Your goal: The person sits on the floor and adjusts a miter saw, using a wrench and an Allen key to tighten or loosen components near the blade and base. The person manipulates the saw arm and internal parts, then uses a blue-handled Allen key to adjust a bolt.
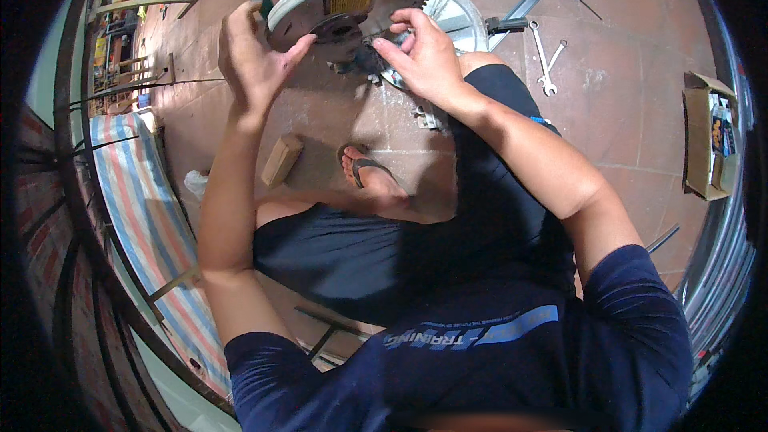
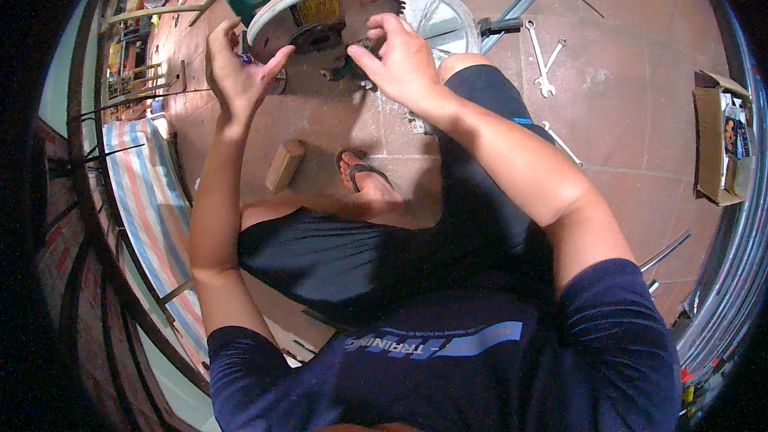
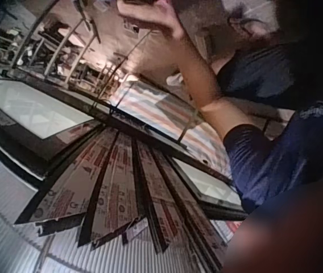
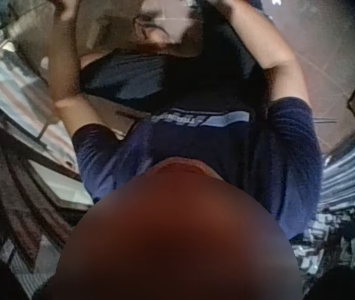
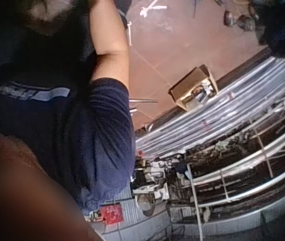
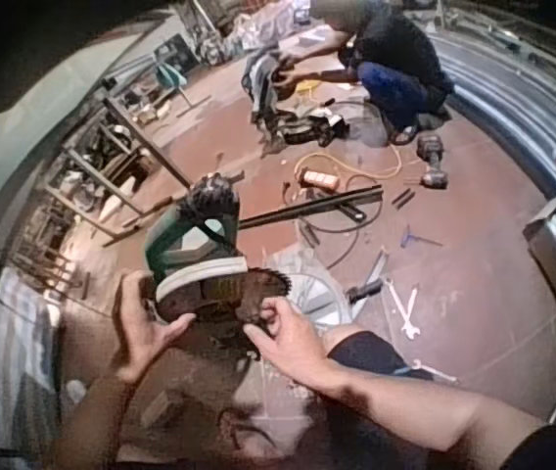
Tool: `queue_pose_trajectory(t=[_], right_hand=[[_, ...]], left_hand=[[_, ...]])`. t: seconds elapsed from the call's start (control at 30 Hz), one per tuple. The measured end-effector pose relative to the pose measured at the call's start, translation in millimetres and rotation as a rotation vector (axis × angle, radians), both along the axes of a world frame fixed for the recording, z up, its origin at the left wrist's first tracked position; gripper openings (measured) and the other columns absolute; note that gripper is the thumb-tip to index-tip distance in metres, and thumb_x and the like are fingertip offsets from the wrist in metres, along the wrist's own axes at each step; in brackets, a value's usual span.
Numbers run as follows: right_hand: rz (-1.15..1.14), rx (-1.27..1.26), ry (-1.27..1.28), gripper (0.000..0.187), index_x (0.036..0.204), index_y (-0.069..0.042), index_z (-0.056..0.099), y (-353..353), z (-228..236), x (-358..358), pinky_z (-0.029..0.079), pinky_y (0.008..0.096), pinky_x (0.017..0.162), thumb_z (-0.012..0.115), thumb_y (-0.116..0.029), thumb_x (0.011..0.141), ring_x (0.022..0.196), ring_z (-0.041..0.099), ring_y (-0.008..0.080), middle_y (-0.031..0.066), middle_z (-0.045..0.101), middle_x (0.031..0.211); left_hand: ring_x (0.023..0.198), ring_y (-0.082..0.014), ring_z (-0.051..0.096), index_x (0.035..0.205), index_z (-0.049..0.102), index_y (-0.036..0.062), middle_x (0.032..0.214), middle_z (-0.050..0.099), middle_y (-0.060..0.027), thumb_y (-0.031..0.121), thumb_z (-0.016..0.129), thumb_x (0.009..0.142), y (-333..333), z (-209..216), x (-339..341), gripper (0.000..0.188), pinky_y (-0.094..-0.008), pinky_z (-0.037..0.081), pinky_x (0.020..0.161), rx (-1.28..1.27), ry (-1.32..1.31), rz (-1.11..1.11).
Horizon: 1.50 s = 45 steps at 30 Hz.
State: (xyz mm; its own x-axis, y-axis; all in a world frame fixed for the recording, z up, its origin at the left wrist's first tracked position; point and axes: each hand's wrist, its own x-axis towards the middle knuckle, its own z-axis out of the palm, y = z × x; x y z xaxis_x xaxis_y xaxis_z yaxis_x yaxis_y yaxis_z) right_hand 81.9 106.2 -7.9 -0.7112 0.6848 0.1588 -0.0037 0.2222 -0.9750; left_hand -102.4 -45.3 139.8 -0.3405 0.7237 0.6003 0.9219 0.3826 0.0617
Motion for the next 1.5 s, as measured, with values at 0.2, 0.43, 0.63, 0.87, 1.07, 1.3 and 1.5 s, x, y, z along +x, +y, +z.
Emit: queue_pose_trajectory(t=[0.2, 0.43, 0.63, 0.87, 1.07, 1.3, 1.5], right_hand=[[-0.087, -0.011, -0.109, 0.066, 0.127, 0.002, 0.05, -23.6, 17.2, -29.2, 0.057, 0.0509, 0.088, 0.086, -0.036, 0.085, 0.105, 0.069, 0.0402, 0.0197, 0.068, 0.111], [-0.175, 0.154, 0.02, 0.065, 0.118, -0.003, 0.051, -16.4, 12.8, -45.4, 0.056, 0.0514, 0.084, 0.091, -0.033, 0.077, 0.101, 0.069, 0.0375, 0.0146, 0.068, 0.104], [-0.239, 0.226, 0.029, 0.062, 0.114, -0.007, 0.052, -12.2, 10.0, -48.8, 0.045, 0.0483, 0.086, 0.091, -0.031, 0.073, 0.093, 0.067, 0.0294, 0.0049, 0.066, 0.099], [-0.32, 0.304, 0.047, 0.059, 0.111, -0.009, 0.054, -5.9, -4.3, -48.1, 0.041, 0.0471, 0.085, 0.089, -0.031, 0.07, 0.091, 0.067, 0.0285, 0.0028, 0.065, 0.094], [-0.342, 0.287, 0.093, 0.052, 0.107, -0.01, 0.055, -4.6, -7.0, -47.4, 0.043, 0.0463, 0.083, 0.087, -0.028, 0.069, 0.088, 0.067, 0.0276, 0.0024, 0.065, 0.092], [-0.24, 0.147, 0.161, 0.046, 0.105, -0.01, 0.053, -2.6, -13.2, -45.6, 0.051, 0.0446, 0.079, 0.085, -0.019, 0.073, 0.076, 0.067, 0.0296, 0.0058, 0.066, 0.089], [-0.267, 0.16, 0.214, 0.043, 0.106, -0.007, 0.052, -1.1, -16.1, -47.2, 0.054, 0.0508, 0.078, 0.082, -0.013, 0.076, 0.078, 0.069, 0.0352, 0.0123, 0.066, 0.088]], left_hand=[[0.112, -0.0316, 0.07, 0.132, 0.067, 0.0032, 0.122, 0.07, -0.0175, 0.013, 0.098, 0.072, 6.1, 8.6, -8.6, 0.069, -0.041, 0.055, 0.101, -0.195, -0.309, -0.19], [0.105, -0.0156, 0.069, 0.13, 0.066, 0.0008, 0.115, 0.076, -0.0096, 0.003, 0.088, 0.085, -3.2, 6.9, -17.7, 0.05, -0.034, 0.056, 0.096, -0.264, -0.763, -0.124], [0.098, -0.0174, 0.07, 0.125, 0.066, 0.0001, 0.107, 0.076, -0.0121, 0.009, 0.091, 0.083, 4.7, -0.9, -18.7, 0.049, -0.0346, 0.057, 0.089, -0.252, -0.661, -0.158], [0.093, -0.0379, 0.071, 0.116, 0.065, 0.001, 0.103, 0.071, -0.0195, 0.024, 0.095, 0.079, 14.9, -4.2, -14.9, 0.052, -0.0415, 0.057, 0.083, -0.357, -0.388, -0.07], [0.096, -0.0407, 0.072, 0.114, 0.063, 0.0013, 0.103, 0.072, -0.0206, 0.033, 0.096, 0.077, 19.2, -7.2, -6.1, 0.059, -0.0433, 0.058, 0.082, -0.31, -0.345, -0.071], [0.093, -0.0394, 0.075, 0.113, 0.062, 0.0016, 0.099, 0.073, -0.0206, 0.041, 0.099, 0.073, 21.0, -13.9, -6.5, 0.067, -0.0437, 0.06, 0.079, -0.268, -0.215, -0.077], [0.087, -0.0309, 0.08, 0.112, 0.063, 0.0017, 0.096, 0.078, -0.0184, 0.044, 0.101, 0.071, 26.6, -15.7, -1.2, 0.069, -0.0385, 0.062, 0.075, -0.249, -0.155, -0.047]])
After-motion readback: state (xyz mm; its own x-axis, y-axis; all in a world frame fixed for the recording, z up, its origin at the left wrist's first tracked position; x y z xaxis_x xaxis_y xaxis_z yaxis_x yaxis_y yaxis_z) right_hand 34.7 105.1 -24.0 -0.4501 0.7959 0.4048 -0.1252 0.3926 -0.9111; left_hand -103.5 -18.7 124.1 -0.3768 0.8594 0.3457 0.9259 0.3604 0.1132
